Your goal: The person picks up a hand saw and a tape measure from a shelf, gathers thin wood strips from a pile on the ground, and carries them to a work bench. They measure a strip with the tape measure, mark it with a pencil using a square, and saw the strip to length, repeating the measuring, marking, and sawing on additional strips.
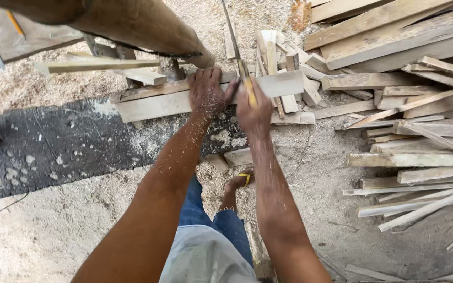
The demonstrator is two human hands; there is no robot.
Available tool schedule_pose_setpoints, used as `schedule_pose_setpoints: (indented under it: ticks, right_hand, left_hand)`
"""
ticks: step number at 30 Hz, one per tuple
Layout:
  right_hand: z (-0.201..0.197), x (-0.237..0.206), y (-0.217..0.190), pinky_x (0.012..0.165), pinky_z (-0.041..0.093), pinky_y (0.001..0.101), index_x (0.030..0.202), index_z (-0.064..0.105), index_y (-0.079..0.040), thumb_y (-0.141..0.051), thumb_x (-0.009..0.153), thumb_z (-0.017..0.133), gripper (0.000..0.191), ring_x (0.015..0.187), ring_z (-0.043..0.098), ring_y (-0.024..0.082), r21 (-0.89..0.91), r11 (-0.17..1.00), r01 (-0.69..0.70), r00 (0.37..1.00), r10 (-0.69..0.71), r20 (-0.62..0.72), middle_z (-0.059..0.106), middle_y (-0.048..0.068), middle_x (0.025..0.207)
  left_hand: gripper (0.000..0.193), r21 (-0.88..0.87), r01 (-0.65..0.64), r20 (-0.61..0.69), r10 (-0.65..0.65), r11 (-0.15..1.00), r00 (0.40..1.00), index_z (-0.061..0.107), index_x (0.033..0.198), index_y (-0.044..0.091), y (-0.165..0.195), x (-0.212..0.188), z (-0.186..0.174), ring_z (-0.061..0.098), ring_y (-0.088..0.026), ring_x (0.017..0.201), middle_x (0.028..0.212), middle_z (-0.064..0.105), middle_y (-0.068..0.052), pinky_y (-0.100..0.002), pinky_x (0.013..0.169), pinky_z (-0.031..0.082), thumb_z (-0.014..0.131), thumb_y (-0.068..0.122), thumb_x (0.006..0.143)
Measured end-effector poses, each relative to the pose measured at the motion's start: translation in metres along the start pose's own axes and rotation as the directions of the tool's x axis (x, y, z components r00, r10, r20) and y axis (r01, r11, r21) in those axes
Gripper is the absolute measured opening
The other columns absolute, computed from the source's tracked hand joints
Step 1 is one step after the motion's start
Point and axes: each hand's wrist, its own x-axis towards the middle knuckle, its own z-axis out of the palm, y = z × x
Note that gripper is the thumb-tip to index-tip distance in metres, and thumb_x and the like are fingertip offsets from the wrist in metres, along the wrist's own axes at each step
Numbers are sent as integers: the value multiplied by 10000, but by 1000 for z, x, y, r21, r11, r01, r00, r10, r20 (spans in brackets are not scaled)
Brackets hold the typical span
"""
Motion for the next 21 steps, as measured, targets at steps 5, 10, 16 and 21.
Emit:
schedule_pose_setpoints:
  ticks: [5,10,16,21]
  right_hand:
    - [-63,-123,-31,312,465,218,1432,533,66,-184,1047,516,459,472,595,58,107,992,-60,998,61,-4,724,92,786]
    - [-118,-213,-68,341,505,218,1372,555,79,-123,1039,461,401,445,621,68,-50,999,3,1000,-3,-15,745,182,848]
    - [-4,5,-3,343,441,228,1279,628,60,-190,1060,507,354,475,517,60,66,997,-27,998,24,57,581,-8,665]
    - [-92,-174,-43,400,582,207,1443,515,91,-160,1084,513,438,640,735,108,-34,993,112,992,-114,-54,712,299,1192]
  left_hand:
    - [643,44,-75,-111,80,996,991,650,1126,63,0,-4,5,530,-282,1098,1105,631,-135,-493,1041,339,562,682,975]
    - [614,6,-69,-104,70,998,992,655,1126,74,-3,-1,5,538,-280,1134,1152,642,-126,-485,1045,350,571,663,972]
    - [612,-21,-60,-99,58,998,993,656,1168,64,-1,-3,7,534,-285,1109,1152,642,-142,-512,1043,324,588,642,977]
    - [629,-6,-56,-63,55,998,997,653,1171,54,0,-9,2,525,-289,1135,1166,641,-138,-494,1078,319,588,651,982]
